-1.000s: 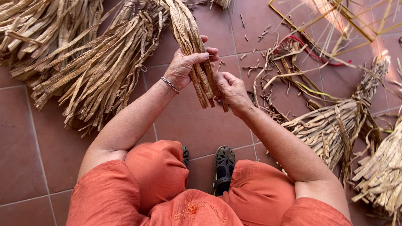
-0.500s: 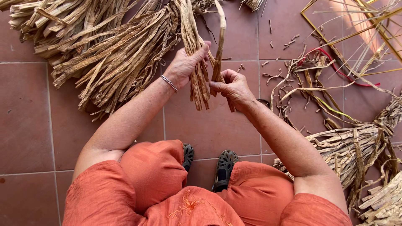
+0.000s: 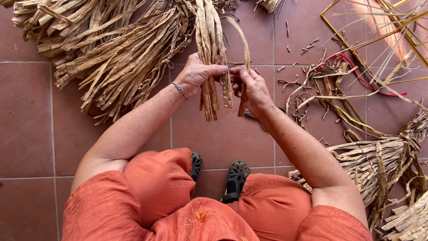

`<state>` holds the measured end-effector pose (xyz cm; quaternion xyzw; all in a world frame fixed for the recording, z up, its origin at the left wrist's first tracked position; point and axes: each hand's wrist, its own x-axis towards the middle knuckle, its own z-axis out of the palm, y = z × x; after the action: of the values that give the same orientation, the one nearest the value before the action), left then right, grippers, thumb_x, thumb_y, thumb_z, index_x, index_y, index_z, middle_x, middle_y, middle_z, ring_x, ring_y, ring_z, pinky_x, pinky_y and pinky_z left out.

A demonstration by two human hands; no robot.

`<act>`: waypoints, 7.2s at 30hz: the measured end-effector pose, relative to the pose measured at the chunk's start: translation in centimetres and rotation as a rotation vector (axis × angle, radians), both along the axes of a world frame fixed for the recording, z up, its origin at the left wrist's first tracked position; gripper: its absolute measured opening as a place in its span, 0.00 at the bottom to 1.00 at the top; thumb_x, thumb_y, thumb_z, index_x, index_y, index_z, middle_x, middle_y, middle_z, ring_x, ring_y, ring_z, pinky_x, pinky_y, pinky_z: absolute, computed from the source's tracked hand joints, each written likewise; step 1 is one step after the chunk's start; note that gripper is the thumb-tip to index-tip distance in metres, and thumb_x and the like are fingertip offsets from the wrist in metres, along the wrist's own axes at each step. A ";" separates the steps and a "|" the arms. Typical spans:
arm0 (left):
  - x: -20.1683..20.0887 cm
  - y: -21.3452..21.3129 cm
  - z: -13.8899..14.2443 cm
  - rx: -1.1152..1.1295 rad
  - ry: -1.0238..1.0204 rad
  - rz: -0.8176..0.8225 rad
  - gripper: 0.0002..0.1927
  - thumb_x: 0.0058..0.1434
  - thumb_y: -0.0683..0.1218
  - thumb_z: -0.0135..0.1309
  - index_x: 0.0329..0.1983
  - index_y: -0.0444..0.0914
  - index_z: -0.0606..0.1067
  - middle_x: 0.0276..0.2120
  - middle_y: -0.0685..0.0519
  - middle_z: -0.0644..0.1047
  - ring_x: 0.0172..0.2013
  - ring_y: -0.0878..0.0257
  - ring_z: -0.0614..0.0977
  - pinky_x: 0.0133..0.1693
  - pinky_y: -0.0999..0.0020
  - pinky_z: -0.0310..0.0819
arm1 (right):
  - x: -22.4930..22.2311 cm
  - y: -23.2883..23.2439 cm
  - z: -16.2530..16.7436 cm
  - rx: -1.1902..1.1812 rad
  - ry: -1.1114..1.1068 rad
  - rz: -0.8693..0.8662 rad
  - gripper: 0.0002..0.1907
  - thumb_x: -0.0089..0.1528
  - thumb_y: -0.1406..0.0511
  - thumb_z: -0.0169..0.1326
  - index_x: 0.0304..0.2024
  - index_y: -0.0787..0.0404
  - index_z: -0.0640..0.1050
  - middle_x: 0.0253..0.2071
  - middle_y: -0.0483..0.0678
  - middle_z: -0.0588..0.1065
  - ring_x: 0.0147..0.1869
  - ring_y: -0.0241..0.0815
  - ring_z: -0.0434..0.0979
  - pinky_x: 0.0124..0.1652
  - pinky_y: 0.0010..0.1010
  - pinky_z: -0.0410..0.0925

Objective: The person sits on a tiled floor and repeatedly trims bundles of dried leaves using scissors. They gather the trimmed pieces into neat bundles and place them aside, continuing the process with additional bundles.

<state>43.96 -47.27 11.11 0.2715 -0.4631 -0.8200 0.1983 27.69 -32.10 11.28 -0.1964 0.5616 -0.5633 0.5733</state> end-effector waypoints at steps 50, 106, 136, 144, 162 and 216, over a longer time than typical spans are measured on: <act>-1.3 1.6 -0.6 -0.029 -0.038 0.044 0.17 0.59 0.40 0.66 0.51 0.34 0.77 0.33 0.53 0.81 0.31 0.66 0.84 0.31 0.71 0.84 | 0.3 0.9 -0.3 0.021 0.076 0.136 0.20 0.64 0.62 0.62 0.56 0.63 0.75 0.42 0.50 0.80 0.45 0.41 0.82 0.45 0.40 0.80; -3.6 3.6 -2.3 0.103 0.087 0.146 0.24 0.71 0.57 0.49 0.63 0.40 0.64 0.49 0.51 0.75 0.48 0.62 0.79 0.51 0.61 0.79 | 1.9 0.8 -2.6 0.026 0.106 0.133 0.17 0.69 0.65 0.54 0.59 0.63 0.73 0.44 0.47 0.78 0.43 0.35 0.78 0.42 0.32 0.75; -2.9 3.3 -2.9 0.176 0.004 -0.106 0.17 0.65 0.49 0.61 0.50 0.34 0.76 0.41 0.51 0.83 0.41 0.65 0.84 0.44 0.67 0.84 | 1.2 0.5 -3.6 0.026 0.200 0.174 0.16 0.72 0.60 0.48 0.56 0.63 0.75 0.44 0.43 0.79 0.44 0.30 0.77 0.43 0.24 0.75; -4.2 0.4 -0.4 0.065 0.235 0.179 0.16 0.64 0.53 0.60 0.46 0.39 0.73 0.35 0.47 0.85 0.37 0.60 0.89 0.41 0.60 0.87 | 0.2 1.2 -1.6 -0.004 -0.216 0.077 0.41 0.71 0.39 0.28 0.61 0.63 0.73 0.49 0.51 0.79 0.50 0.41 0.80 0.49 0.38 0.73; -8.3 7.1 2.5 -0.433 0.173 0.269 0.06 0.70 0.46 0.62 0.45 0.39 0.79 0.39 0.53 0.85 0.43 0.63 0.86 0.49 0.66 0.84 | -1.4 0.5 0.3 -0.101 -0.451 -0.295 0.43 0.68 0.39 0.22 0.73 0.60 0.57 0.65 0.54 0.70 0.71 0.52 0.68 0.66 0.53 0.65; -2.2 7.1 -6.8 -0.051 -0.423 -0.492 0.13 0.68 0.51 0.53 0.46 0.37 0.74 0.26 0.58 0.73 0.24 0.70 0.74 0.26 0.72 0.72 | -3.2 3.0 -4.2 -0.019 0.018 0.038 0.25 0.61 0.49 0.60 0.48 0.60 0.78 0.41 0.46 0.78 0.43 0.37 0.80 0.44 0.31 0.75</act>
<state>41.73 -40.19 4.32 0.3105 -0.5662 -0.7570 -0.0998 24.44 -29.13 7.04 -0.2174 0.5575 -0.5557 0.5772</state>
